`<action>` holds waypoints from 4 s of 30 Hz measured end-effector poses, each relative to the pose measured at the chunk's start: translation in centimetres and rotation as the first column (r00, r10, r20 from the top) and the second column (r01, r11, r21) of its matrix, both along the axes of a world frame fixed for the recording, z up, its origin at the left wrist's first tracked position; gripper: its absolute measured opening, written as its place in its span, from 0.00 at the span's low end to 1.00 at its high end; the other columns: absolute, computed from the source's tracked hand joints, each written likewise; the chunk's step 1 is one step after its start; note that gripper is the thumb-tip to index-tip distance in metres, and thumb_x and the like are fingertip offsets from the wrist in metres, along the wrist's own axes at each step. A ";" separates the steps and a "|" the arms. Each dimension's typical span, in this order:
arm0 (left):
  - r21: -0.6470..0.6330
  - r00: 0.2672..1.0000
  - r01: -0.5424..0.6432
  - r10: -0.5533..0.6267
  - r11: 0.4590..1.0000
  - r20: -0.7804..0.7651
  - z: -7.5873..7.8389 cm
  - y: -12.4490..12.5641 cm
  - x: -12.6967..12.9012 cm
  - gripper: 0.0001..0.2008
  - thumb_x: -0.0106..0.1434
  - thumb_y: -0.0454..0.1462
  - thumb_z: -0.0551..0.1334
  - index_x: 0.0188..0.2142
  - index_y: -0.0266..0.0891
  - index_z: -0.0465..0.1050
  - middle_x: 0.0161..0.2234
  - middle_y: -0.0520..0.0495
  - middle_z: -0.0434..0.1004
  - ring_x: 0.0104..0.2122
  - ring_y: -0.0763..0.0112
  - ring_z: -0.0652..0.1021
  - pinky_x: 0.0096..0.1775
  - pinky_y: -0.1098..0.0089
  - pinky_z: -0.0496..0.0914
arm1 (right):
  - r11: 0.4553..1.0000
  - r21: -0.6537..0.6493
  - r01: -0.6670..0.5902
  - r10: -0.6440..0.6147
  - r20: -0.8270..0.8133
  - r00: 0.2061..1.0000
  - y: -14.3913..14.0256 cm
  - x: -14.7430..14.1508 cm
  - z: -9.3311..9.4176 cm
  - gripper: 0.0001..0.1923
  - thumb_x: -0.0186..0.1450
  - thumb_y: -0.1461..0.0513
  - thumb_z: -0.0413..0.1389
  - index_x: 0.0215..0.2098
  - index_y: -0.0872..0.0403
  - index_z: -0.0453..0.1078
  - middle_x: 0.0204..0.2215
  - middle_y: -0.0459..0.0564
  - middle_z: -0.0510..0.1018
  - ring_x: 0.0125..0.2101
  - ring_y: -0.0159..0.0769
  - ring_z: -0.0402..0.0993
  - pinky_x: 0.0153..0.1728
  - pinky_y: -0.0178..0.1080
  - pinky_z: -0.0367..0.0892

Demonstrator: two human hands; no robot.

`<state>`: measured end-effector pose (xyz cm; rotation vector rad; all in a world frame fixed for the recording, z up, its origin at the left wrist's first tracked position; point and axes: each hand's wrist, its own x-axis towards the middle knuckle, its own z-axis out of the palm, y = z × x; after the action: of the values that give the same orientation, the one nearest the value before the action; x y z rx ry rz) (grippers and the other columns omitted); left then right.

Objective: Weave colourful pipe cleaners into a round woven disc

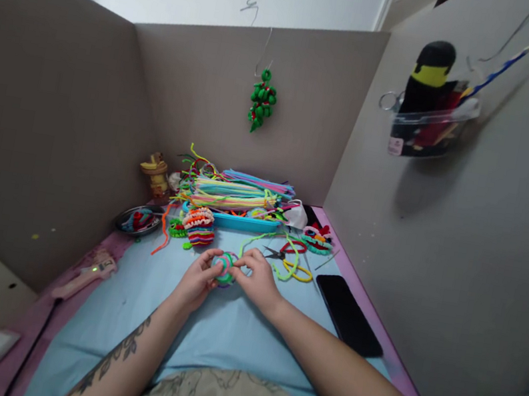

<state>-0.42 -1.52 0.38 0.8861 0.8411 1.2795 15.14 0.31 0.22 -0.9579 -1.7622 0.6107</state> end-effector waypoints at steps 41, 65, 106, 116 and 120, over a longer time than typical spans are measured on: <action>0.086 0.998 -0.058 0.056 0.995 0.027 0.5 -0.4 -0.1 0.28 0.48 0.34 0.68 0.49 0.46 0.64 0.36 0.50 0.70 0.30 0.75 0.72 0.29 0.75 0.70 | 0.481 -0.623 -0.617 -0.232 -0.769 0.596 -0.2 -2.2 -1.6 0.16 0.45 0.59 0.64 0.29 0.54 0.67 0.27 0.46 0.73 0.25 0.29 0.66 0.21 0.30 0.56; 0.146 0.991 -0.055 0.072 0.988 -0.114 0.1 -0.5 0.7 0.25 0.52 0.39 0.65 0.49 0.43 0.61 0.35 0.50 0.66 0.30 0.75 0.69 0.24 0.78 0.66 | 0.793 -0.562 -0.234 -0.250 -0.651 0.717 -1.2 -2.7 -1.3 0.13 0.50 0.54 0.59 0.27 0.54 0.66 0.23 0.43 0.71 0.25 0.30 0.64 0.24 0.32 0.57; -0.082 0.979 0.204 -0.205 0.975 -0.007 0.7 -0.4 -0.6 0.20 0.48 0.35 0.68 0.42 0.38 0.70 0.25 0.52 0.67 0.17 0.83 0.65 0.15 0.82 0.52 | 0.990 0.073 -0.117 0.109 0.106 0.988 0.5 0.7 0.7 0.04 0.58 0.64 0.54 0.25 0.54 0.65 0.36 0.49 0.67 0.42 0.37 0.61 0.45 0.43 0.57; -0.023 0.980 0.163 -0.164 0.986 -0.108 1.3 -0.4 -0.9 0.27 0.47 0.37 0.68 0.48 0.41 0.65 0.31 0.49 0.69 0.22 0.80 0.68 0.18 0.81 0.56 | 0.976 -0.165 -0.139 0.135 -0.034 0.990 0.8 0.2 -0.3 0.08 0.59 0.60 0.53 0.24 0.54 0.67 0.46 0.52 0.63 0.51 0.38 0.58 0.53 0.44 0.53; 0.013 0.993 0.065 -0.064 0.998 -0.102 1.2 -0.2 -0.7 0.28 0.49 0.39 0.67 0.50 0.44 0.63 0.38 0.48 0.67 0.27 0.77 0.71 0.23 0.78 0.63 | 0.976 -0.199 -0.082 0.063 -0.103 0.993 1.1 0.2 -0.5 0.08 0.57 0.58 0.56 0.24 0.55 0.68 0.43 0.52 0.64 0.49 0.38 0.61 0.53 0.43 0.52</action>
<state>-1.10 -1.77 1.61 0.9899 0.8760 1.1944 15.35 1.41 -0.27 -0.9886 -1.6780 0.8834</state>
